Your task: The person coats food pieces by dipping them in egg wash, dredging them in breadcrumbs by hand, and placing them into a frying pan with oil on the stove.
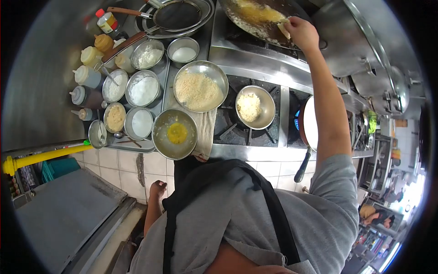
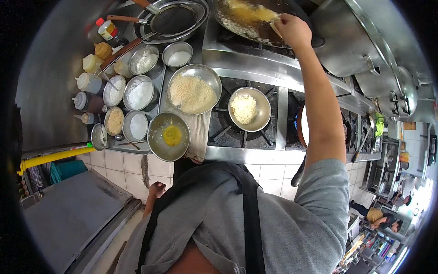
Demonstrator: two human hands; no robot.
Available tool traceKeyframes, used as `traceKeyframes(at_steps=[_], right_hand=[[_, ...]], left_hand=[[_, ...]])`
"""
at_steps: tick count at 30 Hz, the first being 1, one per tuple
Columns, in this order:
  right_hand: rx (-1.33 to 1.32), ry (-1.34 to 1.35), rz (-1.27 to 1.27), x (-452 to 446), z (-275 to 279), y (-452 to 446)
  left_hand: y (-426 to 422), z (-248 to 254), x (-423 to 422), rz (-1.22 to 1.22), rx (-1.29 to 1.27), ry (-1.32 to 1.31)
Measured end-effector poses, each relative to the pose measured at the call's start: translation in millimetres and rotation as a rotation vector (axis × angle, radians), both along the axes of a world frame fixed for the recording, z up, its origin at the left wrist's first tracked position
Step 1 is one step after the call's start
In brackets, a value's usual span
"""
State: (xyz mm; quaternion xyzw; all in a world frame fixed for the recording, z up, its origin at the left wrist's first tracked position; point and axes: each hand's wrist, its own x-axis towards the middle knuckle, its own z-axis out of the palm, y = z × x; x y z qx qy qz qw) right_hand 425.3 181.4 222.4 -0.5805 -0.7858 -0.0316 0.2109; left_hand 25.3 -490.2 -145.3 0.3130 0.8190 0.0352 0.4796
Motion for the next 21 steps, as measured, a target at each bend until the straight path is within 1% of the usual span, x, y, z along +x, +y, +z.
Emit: traceKeyframes(at_steps=[2,3,4,6,7,8,10,11,12,13,14,15,16,17,18,19,20,21], right_hand=[[-0.045,-0.117,0.017,-13.7,-12.0,-0.3],[-0.104,-0.097,0.055,-24.2,-5.0,-12.5],[-0.116,-0.097,0.054,-29.0,3.7,-22.4],[-0.055,0.074,0.182,-30.7,12.2,-42.0],[-0.004,0.113,0.131,-23.4,6.8,-41.8],[0.000,0.317,0.197,-46.6,52.0,-104.0],[-0.119,0.495,0.209,-35.4,46.9,-132.5],[-0.147,0.358,0.129,0.2,-0.4,-112.5],[-0.160,0.245,0.165,2.6,-10.2,-133.7],[-0.390,0.168,0.067,-3.8,-15.4,-158.8],[-0.396,0.045,0.093,1.0,-51.1,-166.1],[-0.614,-0.083,0.081,4.7,-78.4,-172.8],[-0.622,-0.227,0.142,5.0,-109.6,-184.0],[-0.683,-0.290,0.170,6.1,-147.2,-188.7],[-0.689,-0.236,0.107,-1.2,-162.1,-207.7],[-0.680,-0.276,0.092,-12.7,-166.9,-220.0],[-0.678,-0.251,0.024,-22.7,-174.1,-229.5],[-0.561,-0.215,0.035,-20.8,-187.9,-232.2]], left_hand=[[-16.1,-23.5,-7.5,-0.151,0.111,0.006],[-28.6,-44.6,-15.8,-0.219,0.141,-0.006],[-30.8,-43.4,-16.3,-0.220,0.129,-0.008],[-27.1,-34.7,-14.0,-0.177,0.056,-0.005],[-21.7,-22.2,-11.7,-0.150,0.011,0.001],[-10.0,-4.2,-6.7,-0.126,-0.038,0.007],[-5.2,1.2,-4.6,-0.084,0.007,0.008],[-3.1,2.4,-5.3,-0.093,-0.008,0.006],[-2.9,-0.2,-5.5,-0.083,0.031,-0.030],[-1.8,-2.2,-6.5,-0.072,0.077,-0.064],[0.1,-1.6,-7.0,-0.077,0.077,-0.062],[2.5,-0.9,-6.3,-0.063,0.071,-0.053],[6.2,-0.8,-6.1,-0.048,0.070,-0.043],[10.1,0.6,-6.9,-0.051,0.075,-0.040],[12.4,2.9,-7.5,-0.014,0.063,-0.054],[14.0,4.2,-8.4,0.024,0.051,-0.066],[10.3,-4.2,-12.1,0.023,0.054,-0.063],[2.6,-19.9,-17.9,0.063,0.041,-0.082]])
